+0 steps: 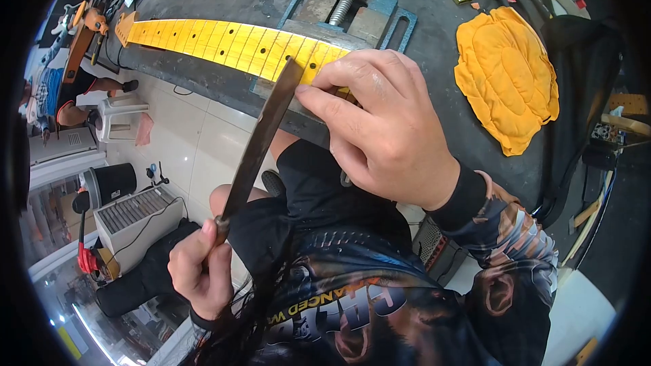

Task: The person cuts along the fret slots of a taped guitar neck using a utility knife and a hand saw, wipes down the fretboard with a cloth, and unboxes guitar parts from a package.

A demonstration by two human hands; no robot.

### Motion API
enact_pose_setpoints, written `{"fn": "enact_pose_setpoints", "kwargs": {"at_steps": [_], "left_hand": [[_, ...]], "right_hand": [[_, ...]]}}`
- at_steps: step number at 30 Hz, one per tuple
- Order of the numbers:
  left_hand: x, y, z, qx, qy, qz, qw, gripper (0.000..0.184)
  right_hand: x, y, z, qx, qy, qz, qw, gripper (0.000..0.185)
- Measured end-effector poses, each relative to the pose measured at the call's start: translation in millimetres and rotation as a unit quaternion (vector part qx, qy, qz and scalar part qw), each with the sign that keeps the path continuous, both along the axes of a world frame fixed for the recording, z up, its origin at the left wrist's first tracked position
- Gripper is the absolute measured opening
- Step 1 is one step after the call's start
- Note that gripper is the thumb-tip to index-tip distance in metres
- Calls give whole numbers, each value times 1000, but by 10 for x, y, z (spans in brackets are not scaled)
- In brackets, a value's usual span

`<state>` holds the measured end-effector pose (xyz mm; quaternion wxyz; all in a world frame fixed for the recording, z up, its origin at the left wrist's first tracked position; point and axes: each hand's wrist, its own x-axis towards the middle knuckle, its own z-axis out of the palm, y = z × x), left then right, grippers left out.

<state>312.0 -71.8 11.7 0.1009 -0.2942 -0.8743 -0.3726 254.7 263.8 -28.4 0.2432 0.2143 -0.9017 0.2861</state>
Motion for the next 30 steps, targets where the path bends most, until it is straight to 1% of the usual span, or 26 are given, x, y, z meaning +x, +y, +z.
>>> {"fn": "enact_pose_setpoints", "kwargs": {"at_steps": [4, 5, 7, 10, 12, 13, 16, 17, 21, 24, 26, 28, 29, 30], "left_hand": [[-64, 47, 4, 19, -14, 4, 1000, 49], [-167, 95, -10, 18, 10, -11, 1000, 48], [-161, 101, 6, 20, 5, -8, 1000, 48], [-56, 41, 34, 5, -17, -6, 1000, 46], [-3, 21, -18, 40, -4, 8, 999, 47], [-72, 55, 15, 15, 8, -2, 1000, 48], [-237, 249, 13, 16, -6, -6, 1000, 49], [-230, 227, 31, 1, -3, -14, 1000, 50], [-13, 19, -11, 29, -17, 0, 999, 51], [-140, 174, 51, 7, -23, 2, 1000, 52], [-236, 343, 11, 12, 0, 6, 1000, 54], [-267, 434, 12, 24, 24, -13, 999, 56], [-145, 333, 52, -10, 4, -6, 1000, 58], [-43, 227, 54, -26, 8, -5, 1000, 62]], "right_hand": [[-6, 5, -20, -2, 6, 3, 1000, 50], [-18, 0, -29, 0, 7, 6, 1000, 50], [-38, 1, -55, 2, 29, 1, 1000, 49], [-13, -1, -19, -1, 4, 2, 1000, 50], [-3, -1, -16, -3, 3, -1, 1000, 50], [-8, -8, -11, -4, 5, 1, 1000, 50], [-19, -3, -34, 6, 13, 2, 1000, 49], [-28, -5, -19, 7, 15, 3, 1000, 49], [-11, -12, -25, -12, 4, -5, 1000, 48], [-18, -10, -24, -10, 9, 1, 1000, 48], [-20, -22, -28, -4, 14, 2, 1000, 48], [-26, -13, -38, -3, 20, 1, 1000, 48], [-30, -10, -26, -4, 22, -1, 1000, 48], [-31, -10, -10, -10, 18, 1, 1000, 49]]}}
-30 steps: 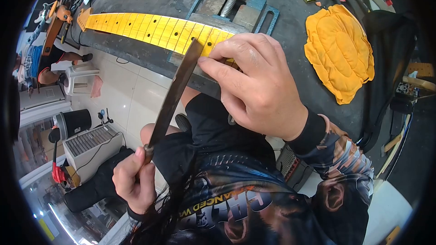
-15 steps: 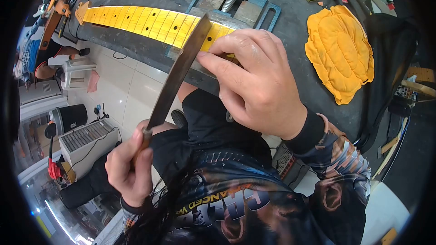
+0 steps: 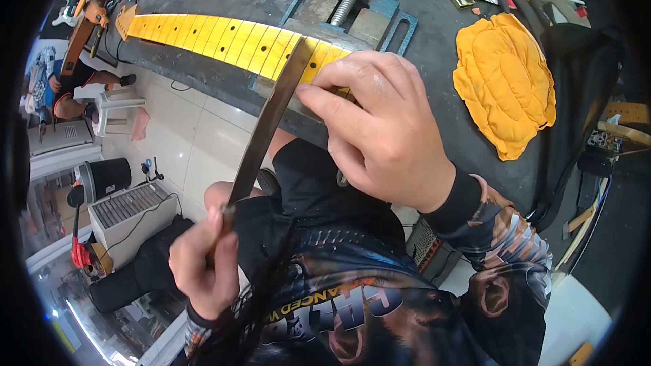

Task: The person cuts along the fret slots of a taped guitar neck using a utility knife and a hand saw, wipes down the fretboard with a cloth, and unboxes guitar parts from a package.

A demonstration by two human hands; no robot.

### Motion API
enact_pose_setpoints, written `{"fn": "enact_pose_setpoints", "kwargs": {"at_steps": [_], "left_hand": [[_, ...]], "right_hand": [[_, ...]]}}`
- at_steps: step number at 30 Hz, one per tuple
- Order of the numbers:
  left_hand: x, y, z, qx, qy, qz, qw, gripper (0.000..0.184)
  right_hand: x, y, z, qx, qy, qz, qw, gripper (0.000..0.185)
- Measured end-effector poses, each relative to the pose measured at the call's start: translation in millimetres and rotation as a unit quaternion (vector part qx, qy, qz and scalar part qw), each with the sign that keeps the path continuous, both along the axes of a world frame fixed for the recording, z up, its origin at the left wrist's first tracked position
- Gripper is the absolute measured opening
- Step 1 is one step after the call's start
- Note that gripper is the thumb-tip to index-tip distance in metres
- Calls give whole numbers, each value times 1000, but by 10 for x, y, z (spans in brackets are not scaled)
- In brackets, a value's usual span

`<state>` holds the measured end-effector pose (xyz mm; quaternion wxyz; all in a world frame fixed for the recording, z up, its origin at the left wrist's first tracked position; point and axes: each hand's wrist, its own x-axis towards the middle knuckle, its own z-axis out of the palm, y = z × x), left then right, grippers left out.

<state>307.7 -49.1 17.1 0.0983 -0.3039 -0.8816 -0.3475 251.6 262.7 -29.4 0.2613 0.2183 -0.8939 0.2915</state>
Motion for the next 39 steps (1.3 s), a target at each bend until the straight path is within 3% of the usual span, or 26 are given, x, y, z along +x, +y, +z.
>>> {"fn": "enact_pose_setpoints", "kwargs": {"at_steps": [8, 19, 25, 39], "left_hand": [[356, -126, 23, -63, 13, 16, 998, 62], [340, 38, 45, -65, 27, 33, 997, 54], [107, 305, 52, -63, 36, 28, 997, 58], [292, 75, 80, -72, 16, 30, 997, 56]], "right_hand": [[2, -2, 20, -9, -12, 3, 1000, 50], [24, -13, 24, 3, -17, -4, 1000, 50], [30, -25, 36, 3, -16, -3, 1000, 50], [33, -14, 57, -7, -21, 4, 1000, 50]]}}
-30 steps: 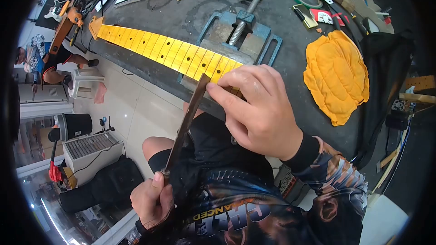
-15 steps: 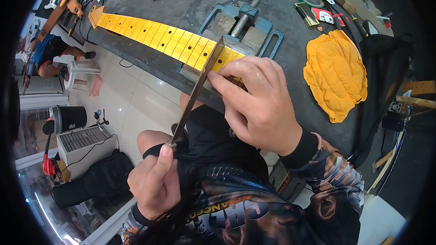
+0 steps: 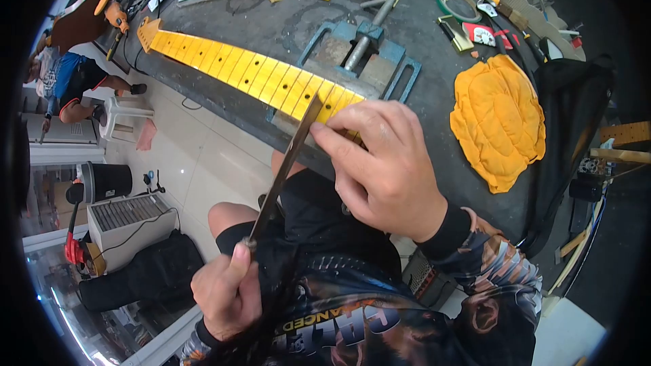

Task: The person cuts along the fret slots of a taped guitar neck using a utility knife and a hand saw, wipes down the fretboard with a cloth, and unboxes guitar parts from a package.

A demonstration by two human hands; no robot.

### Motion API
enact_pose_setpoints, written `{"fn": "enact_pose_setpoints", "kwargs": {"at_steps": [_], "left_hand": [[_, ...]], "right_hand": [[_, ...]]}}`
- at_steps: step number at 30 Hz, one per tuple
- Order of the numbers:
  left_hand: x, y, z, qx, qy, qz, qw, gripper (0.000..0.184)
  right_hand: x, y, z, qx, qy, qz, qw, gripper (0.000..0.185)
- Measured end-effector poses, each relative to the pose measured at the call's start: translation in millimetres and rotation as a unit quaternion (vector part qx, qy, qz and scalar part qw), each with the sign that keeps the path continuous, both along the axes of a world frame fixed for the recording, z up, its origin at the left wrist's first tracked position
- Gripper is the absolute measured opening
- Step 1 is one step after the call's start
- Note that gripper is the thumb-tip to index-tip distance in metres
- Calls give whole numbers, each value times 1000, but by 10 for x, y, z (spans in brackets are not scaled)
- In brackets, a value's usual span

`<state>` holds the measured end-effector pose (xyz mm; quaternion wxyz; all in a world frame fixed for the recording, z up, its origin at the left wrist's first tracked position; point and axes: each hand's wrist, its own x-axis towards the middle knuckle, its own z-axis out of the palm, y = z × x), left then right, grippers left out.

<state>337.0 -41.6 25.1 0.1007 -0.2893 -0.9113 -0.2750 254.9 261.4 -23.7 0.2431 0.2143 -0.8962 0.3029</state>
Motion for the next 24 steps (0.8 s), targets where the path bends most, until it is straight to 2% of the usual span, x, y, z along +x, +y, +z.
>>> {"fn": "enact_pose_setpoints", "kwargs": {"at_steps": [3, 5, 9, 15, 17, 18, 20, 24], "left_hand": [[-162, 74, -9, 12, -10, 3, 1000, 57], [-428, 220, -77, 88, -1, -5, 996, 60], [-326, 131, -85, 70, -9, -20, 997, 64], [-65, -272, -169, 110, -36, -3, 993, 53], [-98, -335, -136, 82, -54, -20, 995, 38], [-136, -311, -141, 82, -56, -21, 995, 38], [-268, -216, -149, 118, -42, -31, 992, 53], [-410, -68, -108, 110, -44, -38, 992, 54]], "right_hand": [[5, -9, 4, -1, -2, -3, 1000, 50], [10, -20, 12, 4, 2, -4, 1000, 50], [4, -11, 3, 7, -4, -5, 1000, 51], [12, -7, -17, 7, -7, -3, 1000, 50], [0, 6, -15, 8, -4, -4, 1000, 51], [1, 3, -14, 6, -5, -5, 1000, 50], [7, -8, -14, 2, -9, -2, 1000, 50], [-6, -16, 0, 9, -2, -5, 1000, 49]]}}
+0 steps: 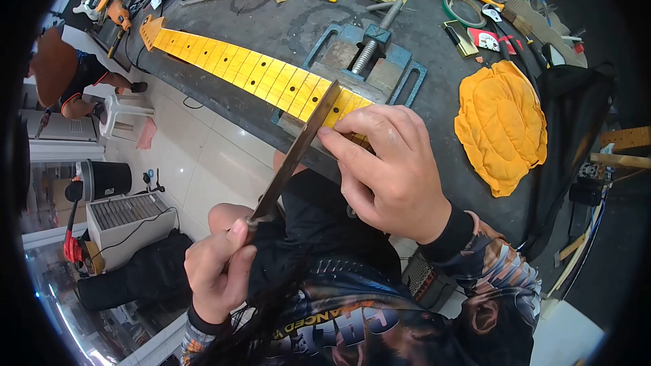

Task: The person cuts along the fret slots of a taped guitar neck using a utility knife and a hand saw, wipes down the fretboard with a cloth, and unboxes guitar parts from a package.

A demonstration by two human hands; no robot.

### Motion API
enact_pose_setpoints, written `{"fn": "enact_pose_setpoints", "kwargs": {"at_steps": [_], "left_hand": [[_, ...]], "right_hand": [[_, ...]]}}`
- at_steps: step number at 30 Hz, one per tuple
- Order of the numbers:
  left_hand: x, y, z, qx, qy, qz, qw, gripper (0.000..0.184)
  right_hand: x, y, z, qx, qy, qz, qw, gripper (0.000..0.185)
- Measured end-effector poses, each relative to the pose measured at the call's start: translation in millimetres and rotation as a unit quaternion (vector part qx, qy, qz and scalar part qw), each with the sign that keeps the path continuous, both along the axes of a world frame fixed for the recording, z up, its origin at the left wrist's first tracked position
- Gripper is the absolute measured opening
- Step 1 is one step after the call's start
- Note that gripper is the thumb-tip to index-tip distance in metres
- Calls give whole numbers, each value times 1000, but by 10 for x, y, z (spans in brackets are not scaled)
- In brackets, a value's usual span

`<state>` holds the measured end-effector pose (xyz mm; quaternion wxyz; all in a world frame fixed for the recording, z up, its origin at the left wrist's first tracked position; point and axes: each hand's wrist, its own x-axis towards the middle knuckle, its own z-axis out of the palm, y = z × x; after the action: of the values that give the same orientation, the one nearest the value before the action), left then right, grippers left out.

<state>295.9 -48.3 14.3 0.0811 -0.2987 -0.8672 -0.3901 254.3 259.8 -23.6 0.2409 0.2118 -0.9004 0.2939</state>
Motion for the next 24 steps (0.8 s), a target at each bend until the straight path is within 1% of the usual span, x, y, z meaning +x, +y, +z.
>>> {"fn": "enact_pose_setpoints", "kwargs": {"at_steps": [3, 5, 8, 15, 19, 23, 24], "left_hand": [[199, -237, -25, -10, -5, -1, 1000, 55], [182, -158, -8, 4, -3, 5, 1000, 57], [-71, 20, 18, -26, 17, -23, 999, 62], [146, -141, 20, -30, 17, -3, 999, 61], [-112, 103, 8, -18, 31, -18, 999, 63], [142, -111, 33, -36, 20, -12, 999, 63], [156, -130, 19, -26, 8, -13, 1000, 64]], "right_hand": [[-6, 4, -2, -5, -3, -3, 1000, 48], [8, 14, -3, -3, -4, 0, 1000, 48], [5, -2, 3, -1, -3, 0, 1000, 48], [0, 16, -10, -6, -4, -2, 1000, 48], [8, 3, 1, -4, -2, -1, 1000, 48], [8, 18, -5, -13, -2, -2, 1000, 48], [8, 19, -2, -12, -3, -2, 1000, 48]]}}
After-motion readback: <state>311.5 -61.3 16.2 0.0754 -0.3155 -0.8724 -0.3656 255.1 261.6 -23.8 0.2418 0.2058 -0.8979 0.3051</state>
